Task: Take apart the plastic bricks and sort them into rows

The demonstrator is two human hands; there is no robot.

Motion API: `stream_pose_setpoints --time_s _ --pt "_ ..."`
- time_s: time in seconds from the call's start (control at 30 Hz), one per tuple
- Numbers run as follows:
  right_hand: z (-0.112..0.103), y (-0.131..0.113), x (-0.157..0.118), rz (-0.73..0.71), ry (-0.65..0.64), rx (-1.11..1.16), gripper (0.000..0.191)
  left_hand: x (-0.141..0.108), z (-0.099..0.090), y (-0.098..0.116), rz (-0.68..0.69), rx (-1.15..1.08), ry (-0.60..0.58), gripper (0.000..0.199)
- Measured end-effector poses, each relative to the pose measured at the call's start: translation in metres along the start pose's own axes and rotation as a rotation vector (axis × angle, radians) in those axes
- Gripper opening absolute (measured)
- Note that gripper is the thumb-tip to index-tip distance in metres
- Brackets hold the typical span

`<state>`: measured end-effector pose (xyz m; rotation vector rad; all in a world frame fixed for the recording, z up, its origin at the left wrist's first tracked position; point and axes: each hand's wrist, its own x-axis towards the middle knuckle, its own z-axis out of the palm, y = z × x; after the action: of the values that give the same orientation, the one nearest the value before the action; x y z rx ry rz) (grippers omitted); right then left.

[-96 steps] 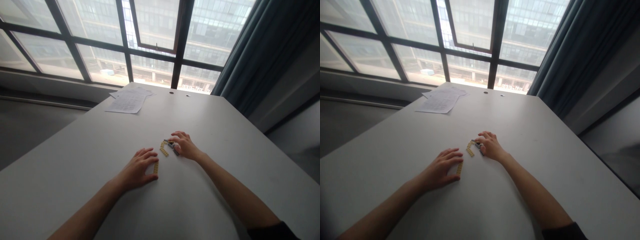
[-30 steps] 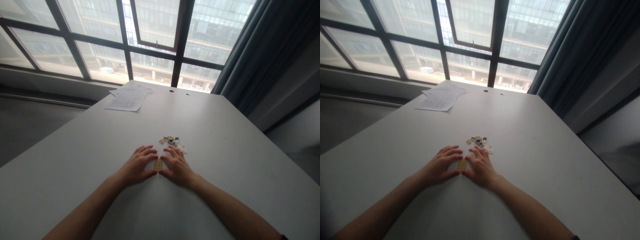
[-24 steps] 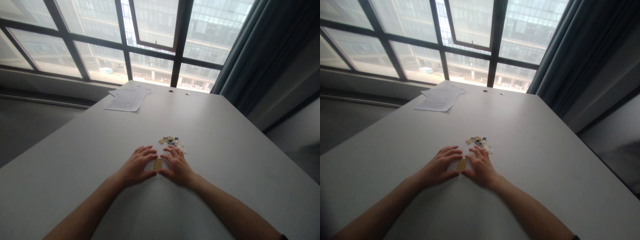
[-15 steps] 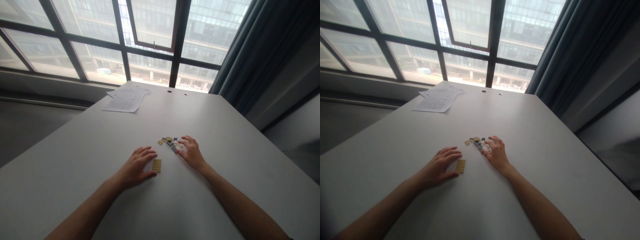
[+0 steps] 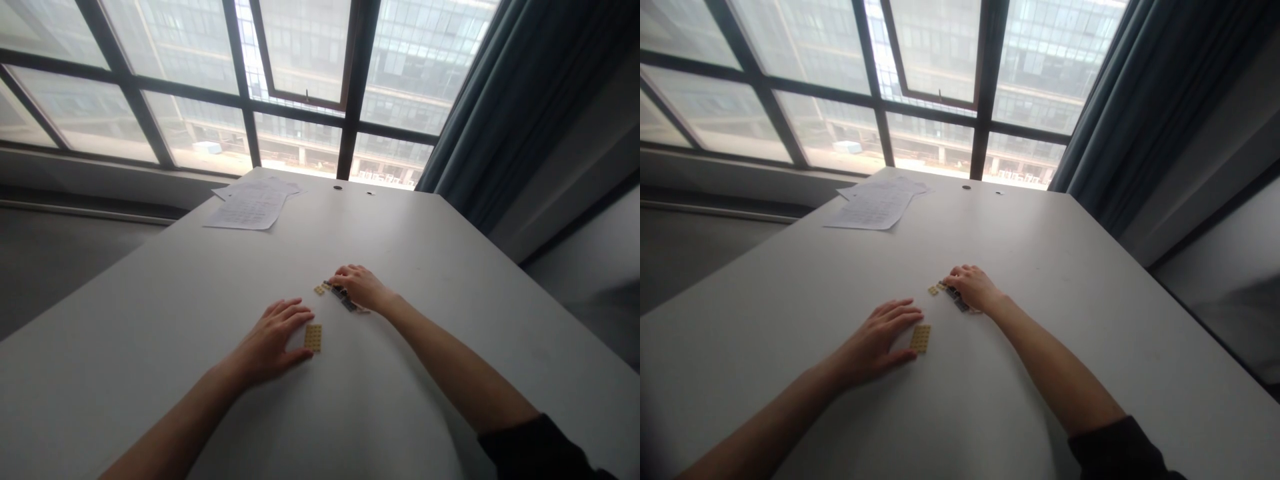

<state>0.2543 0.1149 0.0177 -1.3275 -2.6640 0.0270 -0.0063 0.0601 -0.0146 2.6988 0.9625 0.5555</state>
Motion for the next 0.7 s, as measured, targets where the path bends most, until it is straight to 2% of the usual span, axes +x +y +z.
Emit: stream_pose_setpoints --time_s 0.17,0.27,0.33,0.43,0.5,0.57,0.7 --pt "-0.001 0.001 0.007 -0.007 -0.036 -0.031 0.03 -0.001 0.0 0.0 0.015 -0.015 0.022 0.053" --pt "0.0 -0.002 0.005 0.048 0.041 0.107 0.027 0.0 0.0 -0.001 0.013 -0.021 0.029 0.053" --pt "0.001 -0.009 -0.001 0.117 0.166 0.351 0.022 0.001 -0.001 0.002 -0.001 -0.019 0.053 0.053" --pt "0.004 -0.033 -0.016 0.244 0.3 0.968 0.023 0.007 -0.003 0.013 -0.034 0.002 0.216 0.056" --pt "0.006 -0.053 -0.027 0.276 0.257 1.417 0.033 0.011 -0.003 0.024 -0.039 0.013 0.351 0.058" --pt "0.008 -0.073 -0.037 0.294 0.17 1.727 0.041 0.014 -0.001 0.036 -0.029 0.013 0.43 0.052" --pt "0.012 -0.094 -0.048 0.339 0.119 2.017 0.043 0.016 0.002 0.047 -0.013 0.018 0.514 0.027"
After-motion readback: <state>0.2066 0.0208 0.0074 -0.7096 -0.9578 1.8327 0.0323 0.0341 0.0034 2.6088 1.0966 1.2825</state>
